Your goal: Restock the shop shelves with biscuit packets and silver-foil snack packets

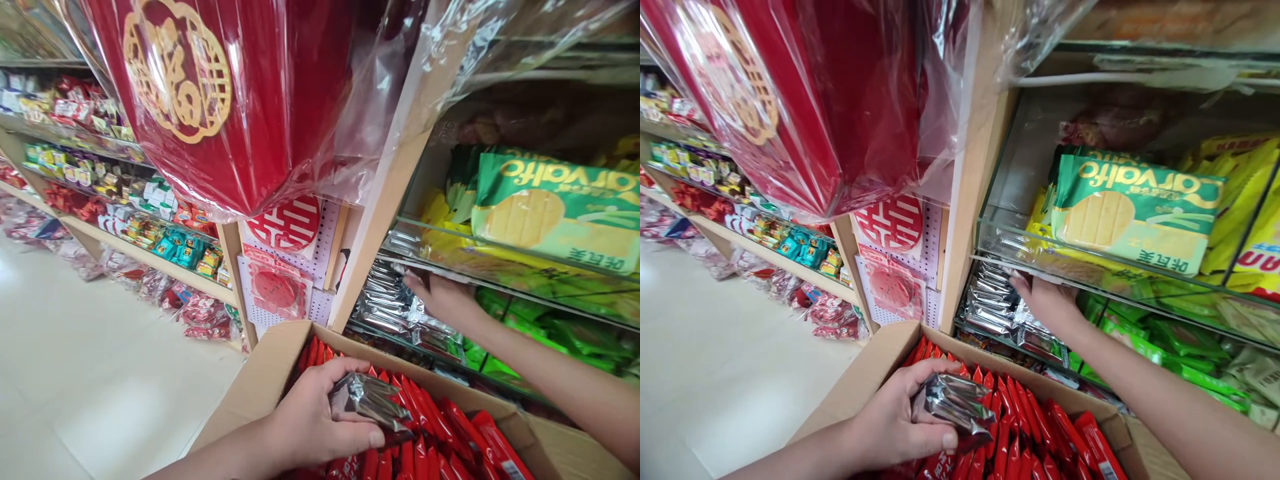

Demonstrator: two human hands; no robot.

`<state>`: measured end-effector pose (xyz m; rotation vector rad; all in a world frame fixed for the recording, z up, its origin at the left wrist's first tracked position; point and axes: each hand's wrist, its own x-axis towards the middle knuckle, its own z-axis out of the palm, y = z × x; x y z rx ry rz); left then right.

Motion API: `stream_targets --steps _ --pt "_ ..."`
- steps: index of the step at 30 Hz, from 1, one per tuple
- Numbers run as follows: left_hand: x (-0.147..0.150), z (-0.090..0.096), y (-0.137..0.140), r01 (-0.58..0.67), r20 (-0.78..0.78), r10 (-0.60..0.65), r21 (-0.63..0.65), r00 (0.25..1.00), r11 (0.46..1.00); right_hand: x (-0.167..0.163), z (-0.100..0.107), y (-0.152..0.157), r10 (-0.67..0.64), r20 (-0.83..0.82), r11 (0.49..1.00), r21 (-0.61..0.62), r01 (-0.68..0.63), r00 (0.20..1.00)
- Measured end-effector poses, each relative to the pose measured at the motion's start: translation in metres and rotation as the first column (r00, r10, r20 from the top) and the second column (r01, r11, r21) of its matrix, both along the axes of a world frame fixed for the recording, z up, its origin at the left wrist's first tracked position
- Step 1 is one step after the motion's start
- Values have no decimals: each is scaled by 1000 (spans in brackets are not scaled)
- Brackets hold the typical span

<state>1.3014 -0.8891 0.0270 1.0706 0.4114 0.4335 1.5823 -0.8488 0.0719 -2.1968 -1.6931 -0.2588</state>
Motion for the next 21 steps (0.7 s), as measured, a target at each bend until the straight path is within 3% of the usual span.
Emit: stream_targets --steps 2,4,6,9,11,12,13,16,17,21 --pt "0 5 3 10 81 -5 -54 997 998 -20 2 -33 5 52 1000 25 -6 999" --pt "0 10 5 41 171 -24 -99 985 994 -45 -1 -68 140 46 987 76 -143 989" --pt "1 14 6 77 235 -48 -115 971 990 -71 -6 -97 304 -68 951 85 -298 950" --pt "1 17 6 152 263 -120 -102 957 983 -93 -4 -120 508 -325 844 1 -537 798" --pt "0 16 6 158 234 -135 -78 963 984 -87 6 -120 565 -426 743 -110 -661 706" --pt "0 15 7 143 209 -127 -64 970 988 -77 12 -116 563 -432 724 -153 -673 704" --pt "0 13 8 119 180 -108 -50 978 992 -65 17 -110 545 -401 740 -184 -647 737" --pt "2 8 9 77 79 -75 -15 994 997 -23 21 -83 352 -136 914 -162 -371 926" --pt "3 7 10 74 44 -74 -9 996 997 -12 19 -73 273 -51 945 -173 -278 961" --pt "5 3 9 51 -41 -52 -18 998 999 -2 4 -51 120 191 943 -328 -52 974"
